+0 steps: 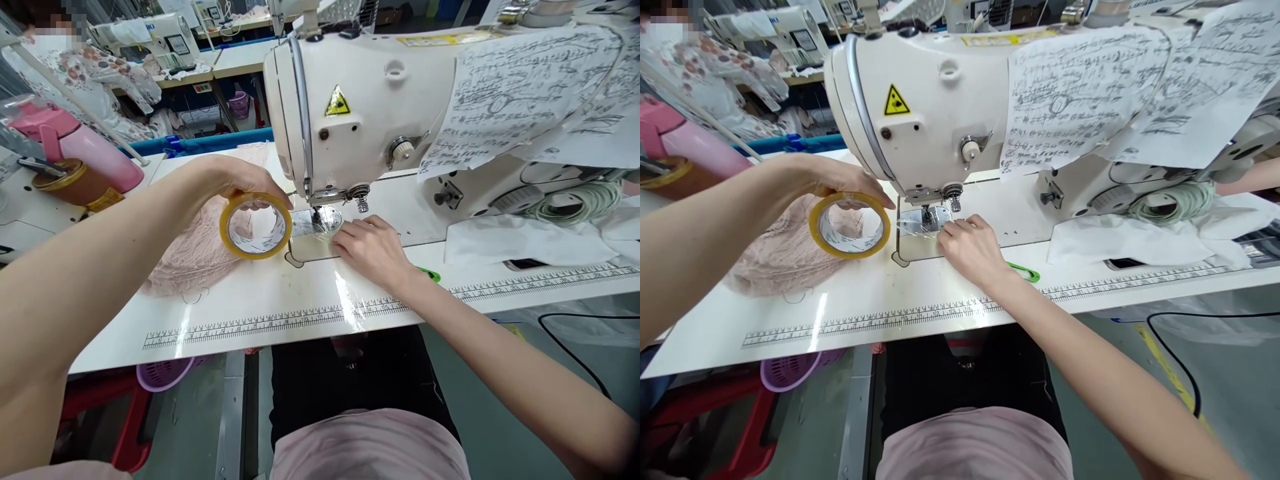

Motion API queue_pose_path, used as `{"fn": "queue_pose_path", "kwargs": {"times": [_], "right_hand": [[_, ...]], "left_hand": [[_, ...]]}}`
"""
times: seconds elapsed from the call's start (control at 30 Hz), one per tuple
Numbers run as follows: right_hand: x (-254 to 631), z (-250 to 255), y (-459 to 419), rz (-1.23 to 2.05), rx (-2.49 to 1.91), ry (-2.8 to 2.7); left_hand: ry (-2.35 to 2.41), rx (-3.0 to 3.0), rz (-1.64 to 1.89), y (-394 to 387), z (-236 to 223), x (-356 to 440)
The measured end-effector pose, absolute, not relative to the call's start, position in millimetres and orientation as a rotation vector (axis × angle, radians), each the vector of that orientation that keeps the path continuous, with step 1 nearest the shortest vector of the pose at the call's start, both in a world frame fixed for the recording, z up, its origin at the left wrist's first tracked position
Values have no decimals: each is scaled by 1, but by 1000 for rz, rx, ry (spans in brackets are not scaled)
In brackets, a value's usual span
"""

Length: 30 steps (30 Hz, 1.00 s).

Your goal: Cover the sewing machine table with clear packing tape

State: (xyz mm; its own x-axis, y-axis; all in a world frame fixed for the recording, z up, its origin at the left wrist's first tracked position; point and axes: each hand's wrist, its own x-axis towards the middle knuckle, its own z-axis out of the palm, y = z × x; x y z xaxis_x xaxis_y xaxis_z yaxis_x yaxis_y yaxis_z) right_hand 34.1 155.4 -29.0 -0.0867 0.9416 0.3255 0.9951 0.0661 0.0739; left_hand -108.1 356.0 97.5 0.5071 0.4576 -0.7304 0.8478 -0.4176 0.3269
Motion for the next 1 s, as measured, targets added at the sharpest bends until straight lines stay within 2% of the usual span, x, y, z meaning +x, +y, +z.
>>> {"fn": "queue_pose_path", "kwargs": {"times": [0.1,0.3,0.4,1.0], "right_hand": [[35,-25,159,-233,-2046,-2065],[40,-15,168,328,-2112,-1854],[43,-18,172,467,-2088,-1777],[50,-36,170,545,-1945,-1686]], "left_hand": [[1092,2051,-709,355,99,-108],[1103,2079,-670,354,101,-109],[1114,2050,-659,354,100,-110],[918,2050,-704,371,94,-110]]}}
